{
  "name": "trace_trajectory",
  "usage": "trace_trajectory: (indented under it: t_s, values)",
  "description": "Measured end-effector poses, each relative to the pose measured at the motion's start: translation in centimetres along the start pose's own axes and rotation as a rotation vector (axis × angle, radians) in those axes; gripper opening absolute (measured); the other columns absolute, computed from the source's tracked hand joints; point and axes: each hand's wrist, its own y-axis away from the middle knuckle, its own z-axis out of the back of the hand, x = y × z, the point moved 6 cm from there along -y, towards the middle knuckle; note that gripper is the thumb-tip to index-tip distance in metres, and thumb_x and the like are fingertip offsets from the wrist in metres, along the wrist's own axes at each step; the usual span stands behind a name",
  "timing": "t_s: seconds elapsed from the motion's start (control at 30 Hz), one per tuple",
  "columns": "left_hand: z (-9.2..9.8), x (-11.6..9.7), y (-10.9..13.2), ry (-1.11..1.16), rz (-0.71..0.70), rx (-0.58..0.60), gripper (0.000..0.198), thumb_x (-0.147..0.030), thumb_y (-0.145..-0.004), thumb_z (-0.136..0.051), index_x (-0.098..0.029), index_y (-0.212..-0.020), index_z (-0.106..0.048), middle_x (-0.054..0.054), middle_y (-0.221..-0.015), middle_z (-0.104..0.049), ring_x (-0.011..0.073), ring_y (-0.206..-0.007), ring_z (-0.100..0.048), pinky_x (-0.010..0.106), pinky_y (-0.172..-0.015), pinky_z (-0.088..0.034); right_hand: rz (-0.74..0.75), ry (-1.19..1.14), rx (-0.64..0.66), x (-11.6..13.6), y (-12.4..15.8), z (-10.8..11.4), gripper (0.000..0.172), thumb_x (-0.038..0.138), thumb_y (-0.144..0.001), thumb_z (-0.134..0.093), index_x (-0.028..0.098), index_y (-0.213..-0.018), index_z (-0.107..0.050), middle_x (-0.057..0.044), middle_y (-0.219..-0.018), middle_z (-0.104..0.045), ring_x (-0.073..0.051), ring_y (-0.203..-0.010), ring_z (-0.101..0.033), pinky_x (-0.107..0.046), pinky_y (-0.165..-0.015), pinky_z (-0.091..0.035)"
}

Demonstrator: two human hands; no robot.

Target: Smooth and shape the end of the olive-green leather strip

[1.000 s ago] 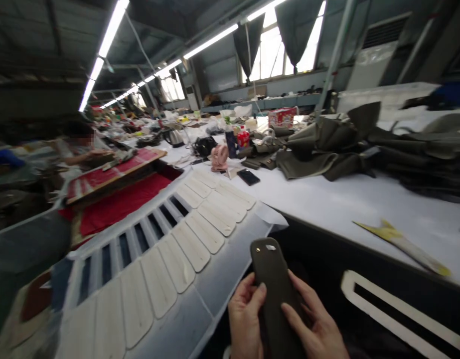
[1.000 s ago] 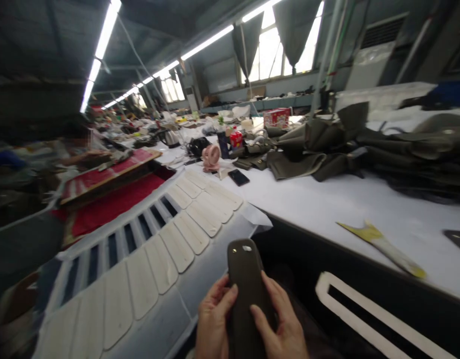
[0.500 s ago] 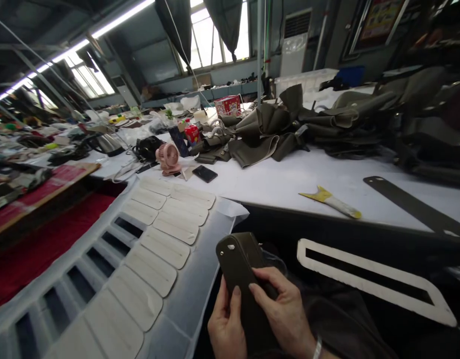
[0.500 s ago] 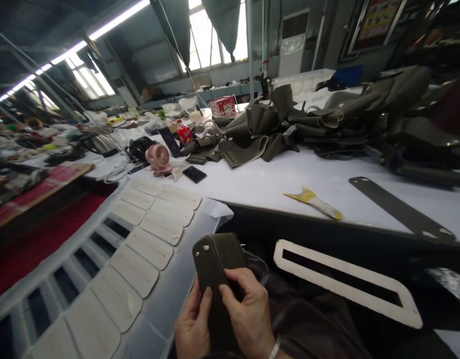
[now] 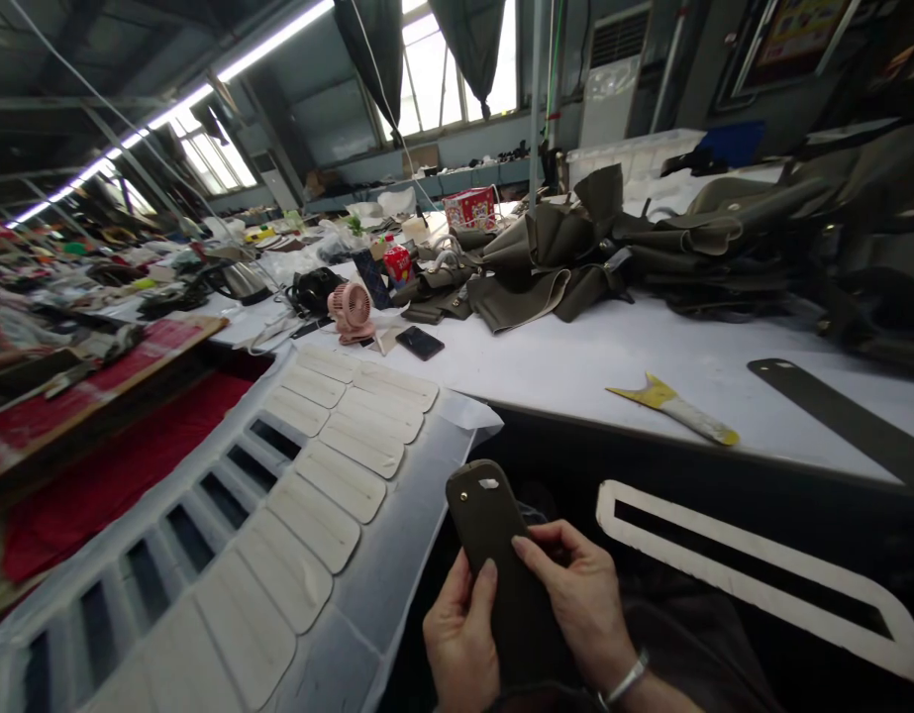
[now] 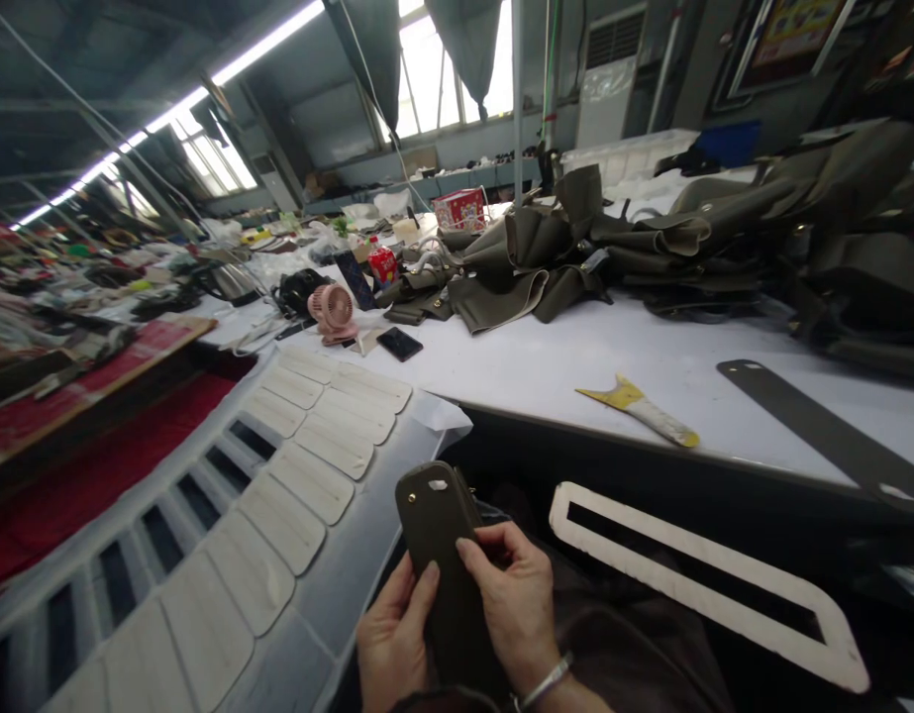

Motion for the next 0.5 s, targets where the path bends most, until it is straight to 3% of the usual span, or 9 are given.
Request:
trace_trajectory:
  t_s: [0.17, 0.27, 0.37, 0.43, 0.5]
  values:
    - [-1.4, -2.2, 0.7, 0.154, 0.046, 0.151, 0.049, -0.031, -0.078, -0.074, -0.018, -0.123, -0.064, 0.01, -0.109, -0.073, 0.0262, -0.101, -0.068, 0.034, -0.087, -0.055, -0.021, 0.018, 0.119, 0.6, -0.1, 0.5, 0.044, 0.058, -0.071, -0.071, 0.017, -0.085, -0.068, -0.006, -0.075, -0.069, -0.021, -0.068, -0.062, -0.028, -0.058, -0.051]
    - [-1.4, -4.2, 1.0, 0.324, 0.072, 0.185, 0.044, -0.025, -0.079, -0.072, -0.017, -0.121, -0.065, 0.011, -0.108, -0.074, 0.0262, -0.098, -0.069, 0.038, -0.09, -0.055, 0.042, 0.14, 0.069, 0.0, -0.8, 2.1, 0.059, 0.062, -0.071, -0.068, 0.019, -0.111, -0.064, -0.01, -0.109, -0.068, -0.029, -0.1, -0.064, -0.038, -0.086, -0.053]
    - [0.4, -6.0, 0.7, 0.428, 0.068, 0.156, 0.035, -0.019, -0.075, -0.074, -0.016, -0.11, -0.071, 0.01, -0.098, -0.076, 0.0253, -0.091, -0.071, 0.038, -0.088, -0.056, 0.017, 0.249, -0.004, -1.8, -1.6, 3.5, 0.089, 0.067, -0.061, -0.071, 0.017, -0.132, -0.049, -0.014, -0.137, -0.053, -0.033, -0.127, -0.048, -0.045, -0.111, -0.036]
    - [2.1, -6.8, 0.4, 0.475, 0.041, 0.138, 0.029, -0.016, -0.074, -0.075, -0.017, -0.103, -0.073, 0.008, -0.093, -0.076, 0.0229, -0.088, -0.071, 0.034, -0.085, -0.056, -0.049, 0.219, 0.059, -2.9, -1.8, 3.5, 0.102, 0.069, -0.056, -0.072, 0.015, -0.137, -0.042, -0.017, -0.137, -0.052, -0.033, -0.128, -0.048, -0.044, -0.11, -0.038]
    - [3.9, -7.4, 0.3, 0.508, 0.004, 0.128, 0.027, -0.016, -0.075, -0.074, -0.017, -0.102, -0.073, 0.008, -0.096, -0.076, 0.0213, -0.088, -0.071, 0.031, -0.083, -0.056, -0.095, 0.223, 0.054, -3.4, -1.8, 3.9, 0.104, 0.072, -0.052, -0.073, 0.016, -0.135, -0.045, -0.017, -0.124, -0.06, -0.035, -0.119, -0.056, -0.043, -0.099, -0.049]
